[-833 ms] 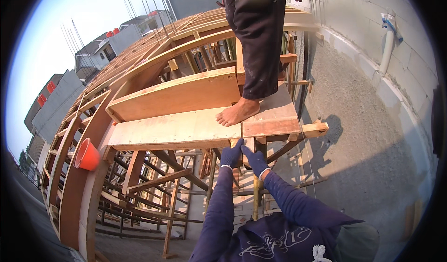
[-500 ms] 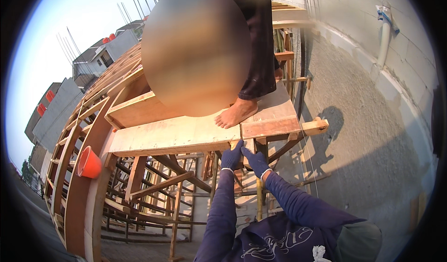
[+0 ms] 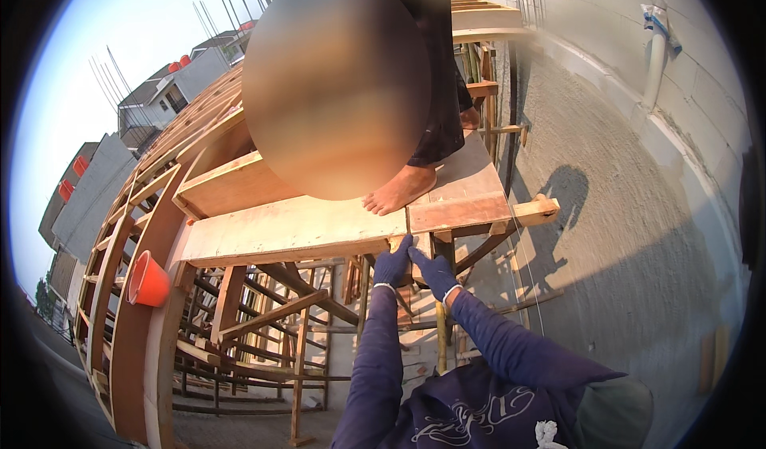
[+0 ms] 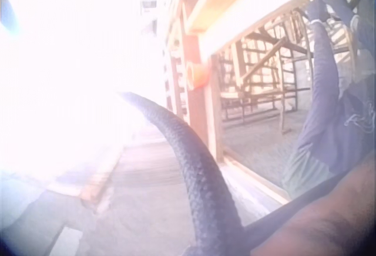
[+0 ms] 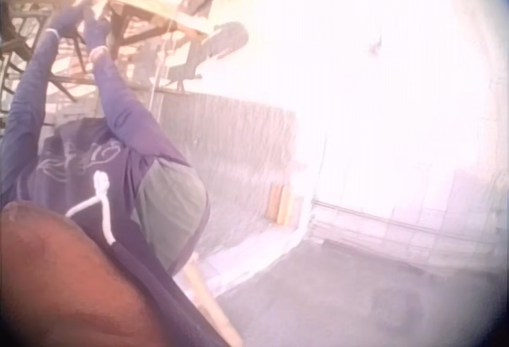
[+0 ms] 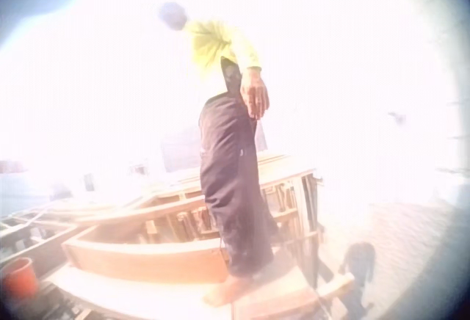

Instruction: The person assists in assembling a curved wooden structure by holding and aligning wooden planks while a coworker hammers nails. The person uses both hands to stabilize the planks and occasionally passes a small wooden block to the coworker.

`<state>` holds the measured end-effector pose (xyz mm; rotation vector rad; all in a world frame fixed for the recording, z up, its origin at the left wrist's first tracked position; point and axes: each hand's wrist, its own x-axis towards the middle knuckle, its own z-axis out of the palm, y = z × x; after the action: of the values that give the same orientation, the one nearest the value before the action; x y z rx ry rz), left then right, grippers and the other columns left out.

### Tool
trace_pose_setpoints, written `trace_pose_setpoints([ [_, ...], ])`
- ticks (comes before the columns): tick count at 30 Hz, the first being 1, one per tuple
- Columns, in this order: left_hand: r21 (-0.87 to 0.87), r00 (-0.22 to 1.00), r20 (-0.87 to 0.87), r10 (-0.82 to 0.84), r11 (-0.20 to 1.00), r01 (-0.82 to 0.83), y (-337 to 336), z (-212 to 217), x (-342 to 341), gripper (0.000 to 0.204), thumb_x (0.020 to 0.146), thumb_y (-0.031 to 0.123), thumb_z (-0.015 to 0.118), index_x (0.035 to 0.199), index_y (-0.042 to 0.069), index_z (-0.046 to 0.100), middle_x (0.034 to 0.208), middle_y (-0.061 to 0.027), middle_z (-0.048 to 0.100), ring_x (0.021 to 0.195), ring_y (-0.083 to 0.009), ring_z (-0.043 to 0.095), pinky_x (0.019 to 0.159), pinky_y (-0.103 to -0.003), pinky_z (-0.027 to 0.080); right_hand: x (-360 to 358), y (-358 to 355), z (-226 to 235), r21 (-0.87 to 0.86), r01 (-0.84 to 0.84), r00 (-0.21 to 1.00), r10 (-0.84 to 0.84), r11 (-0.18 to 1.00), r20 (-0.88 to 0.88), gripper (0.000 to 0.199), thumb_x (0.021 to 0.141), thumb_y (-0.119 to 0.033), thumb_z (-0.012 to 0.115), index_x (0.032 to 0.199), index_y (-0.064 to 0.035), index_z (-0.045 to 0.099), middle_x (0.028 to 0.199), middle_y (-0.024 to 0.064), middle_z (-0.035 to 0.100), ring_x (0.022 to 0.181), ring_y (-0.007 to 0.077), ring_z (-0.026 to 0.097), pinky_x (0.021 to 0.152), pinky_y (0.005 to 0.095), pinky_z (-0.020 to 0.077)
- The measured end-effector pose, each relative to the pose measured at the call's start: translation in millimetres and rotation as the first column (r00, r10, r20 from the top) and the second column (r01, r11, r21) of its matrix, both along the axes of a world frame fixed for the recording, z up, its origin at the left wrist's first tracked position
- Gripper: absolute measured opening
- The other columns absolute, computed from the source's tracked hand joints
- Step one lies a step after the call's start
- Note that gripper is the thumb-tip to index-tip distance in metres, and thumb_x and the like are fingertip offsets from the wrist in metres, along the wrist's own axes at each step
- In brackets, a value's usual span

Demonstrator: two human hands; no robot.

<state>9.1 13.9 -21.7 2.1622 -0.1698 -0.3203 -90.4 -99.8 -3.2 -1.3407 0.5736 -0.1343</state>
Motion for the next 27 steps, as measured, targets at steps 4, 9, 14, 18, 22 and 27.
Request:
trace_pose_setpoints([
  [4, -0.012, 0.992, -0.108, 0.059, 0.998, -0.061, -5.6, 25.4, -8.4, 0.089, 0.087, 0.072, 0.064, 0.124, -0.008, 0.069, 0.122, -0.0356, 0.068, 0.124, -0.0394, 0.065, 0.102, -0.04, 0.048, 3.1, -4.6, -9.1, -0.014, -0.019, 1.0, 0.02, 1.0, 0.021, 0.052, 0.088, -0.042, 0.081, 0.11, 0.0045, 0.074, 0.101, 0.0104, 0.075, 0.09, 0.0158, 0.07, 0.078, 0.0309, 0.0532],
  [9, -0.085, 0.997, -0.033, 0.07, 0.994, -0.072, -6.1, 18.5, -9.2, 0.079, 0.091, 0.066, 0.065, 0.12, -0.007, 0.072, 0.117, -0.03, 0.072, 0.116, -0.0365, 0.069, 0.098, -0.04, 0.05, 18.7, -1.3, -42.3, 0.093, -0.007, 0.993, -0.004, 0.996, 0.121, 0.057, 0.087, -0.044, 0.081, 0.114, 0.0055, 0.073, 0.107, 0.0136, 0.075, 0.095, 0.0178, 0.071, 0.081, 0.0321, 0.0544],
  [14, 0.013, 0.997, -0.025, 0.076, 0.997, -0.076, -6.6, 13.2, -2.4, 0.077, 0.092, 0.061, 0.067, 0.123, -0.009, 0.07, 0.126, -0.0311, 0.068, 0.121, -0.0365, 0.067, 0.101, -0.04, 0.049, 17.9, -2.4, -45.6, 0.008, -0.02, 0.995, 0.02, 1.0, 0.102, 0.068, 0.088, -0.053, 0.077, 0.116, 0.009, 0.071, 0.112, 0.0194, 0.074, 0.102, 0.0247, 0.071, 0.087, 0.0358, 0.0543],
  [18, 0.012, 0.997, -0.015, 0.076, 0.997, -0.076, -8.3, 19.0, -8.1, 0.075, 0.093, 0.063, 0.064, 0.127, -0.004, 0.069, 0.12, -0.0317, 0.07, 0.117, -0.0362, 0.068, 0.099, -0.04, 0.05, 11.6, -4.1, -36.1, -0.017, -0.037, 0.995, 0.038, 0.999, 0.088, 0.072, 0.088, -0.058, 0.073, 0.115, 0.0083, 0.072, 0.113, 0.0255, 0.074, 0.107, 0.0301, 0.072, 0.089, 0.0373, 0.0543],
  [22, -0.027, 0.998, 0.059, -0.034, 0.999, 0.036, -2.6, -2.3, 3.0, 0.079, 0.092, 0.064, 0.066, 0.124, -0.009, 0.068, 0.118, -0.0326, 0.071, 0.116, -0.0368, 0.068, 0.098, -0.04, 0.05, 4.1, -13.9, -25.2, -0.564, -0.034, 0.999, 0.019, 0.825, -0.033, 0.078, 0.088, -0.068, 0.065, 0.111, 0.0066, 0.073, 0.107, 0.03, 0.073, 0.107, 0.0383, 0.072, 0.092, 0.0429, 0.0542],
  [27, 0.028, 0.994, 0.077, 0.083, 0.996, -0.085, 12.8, -30.1, 22.3, 0.088, 0.088, 0.069, 0.067, 0.12, -0.014, 0.068, 0.118, -0.0364, 0.069, 0.119, -0.0409, 0.067, 0.099, -0.041, 0.049, 0.7, -68.0, 83.5, -0.828, -0.313, 0.911, 0.392, 0.466, -0.124, 0.078, 0.09, -0.071, 0.059, 0.098, 0.0052, 0.075, 0.093, 0.0296, 0.072, 0.096, 0.0437, 0.071, 0.088, 0.0501, 0.0539],
])
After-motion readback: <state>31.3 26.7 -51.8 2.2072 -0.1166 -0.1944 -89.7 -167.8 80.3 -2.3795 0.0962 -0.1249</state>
